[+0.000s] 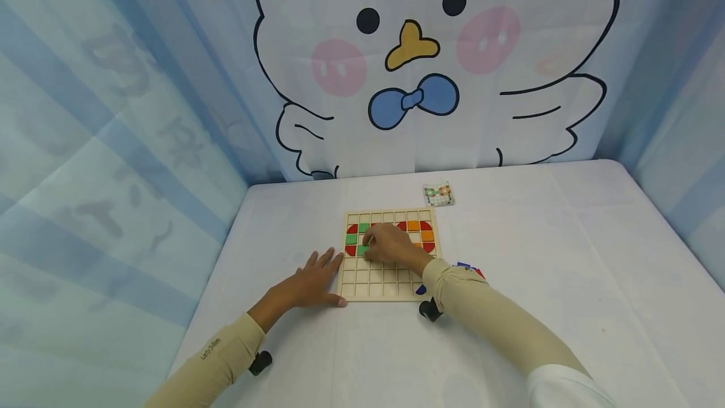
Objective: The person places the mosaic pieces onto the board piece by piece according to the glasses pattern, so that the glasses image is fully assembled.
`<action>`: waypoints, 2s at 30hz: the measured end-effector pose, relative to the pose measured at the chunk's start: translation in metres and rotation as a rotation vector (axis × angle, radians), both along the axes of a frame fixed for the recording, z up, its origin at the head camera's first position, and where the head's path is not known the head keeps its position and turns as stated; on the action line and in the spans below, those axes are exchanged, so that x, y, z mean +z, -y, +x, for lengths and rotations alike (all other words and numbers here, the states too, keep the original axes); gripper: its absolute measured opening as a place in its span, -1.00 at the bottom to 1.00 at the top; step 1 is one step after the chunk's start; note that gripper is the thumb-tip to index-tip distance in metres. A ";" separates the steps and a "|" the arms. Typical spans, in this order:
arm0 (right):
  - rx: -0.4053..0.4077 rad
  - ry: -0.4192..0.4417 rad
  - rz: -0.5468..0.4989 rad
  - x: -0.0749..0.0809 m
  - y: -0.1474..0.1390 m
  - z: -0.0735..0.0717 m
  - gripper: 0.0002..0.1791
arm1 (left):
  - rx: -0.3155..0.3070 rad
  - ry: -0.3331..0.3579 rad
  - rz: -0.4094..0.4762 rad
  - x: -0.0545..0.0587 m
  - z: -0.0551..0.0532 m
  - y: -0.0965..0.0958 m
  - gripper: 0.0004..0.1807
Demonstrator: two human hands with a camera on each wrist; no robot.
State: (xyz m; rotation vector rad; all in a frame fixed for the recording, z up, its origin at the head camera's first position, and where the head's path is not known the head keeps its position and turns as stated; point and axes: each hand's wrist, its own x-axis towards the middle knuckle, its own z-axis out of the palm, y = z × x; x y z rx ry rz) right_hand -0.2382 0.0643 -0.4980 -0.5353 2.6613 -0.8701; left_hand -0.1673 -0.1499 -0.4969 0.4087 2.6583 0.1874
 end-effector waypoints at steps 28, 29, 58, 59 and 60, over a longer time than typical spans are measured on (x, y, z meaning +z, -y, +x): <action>0.098 0.102 -0.057 0.012 -0.152 0.010 -0.72 | 0.019 0.001 0.008 0.004 0.003 -0.001 0.18; 0.093 0.105 -0.033 0.011 -0.160 0.013 -0.73 | 0.018 0.003 0.009 0.005 0.003 0.000 0.18; -0.050 -0.037 0.057 -0.006 -0.215 0.072 -0.65 | -0.002 -0.015 -0.032 0.001 0.001 -0.003 0.19; -0.041 -0.032 0.057 -0.005 -0.215 0.072 -0.65 | -0.002 -0.015 -0.031 0.001 0.002 -0.003 0.18; -0.028 -0.027 0.054 -0.005 -0.214 0.072 -0.63 | 0.000 -0.015 -0.030 0.001 0.002 -0.003 0.18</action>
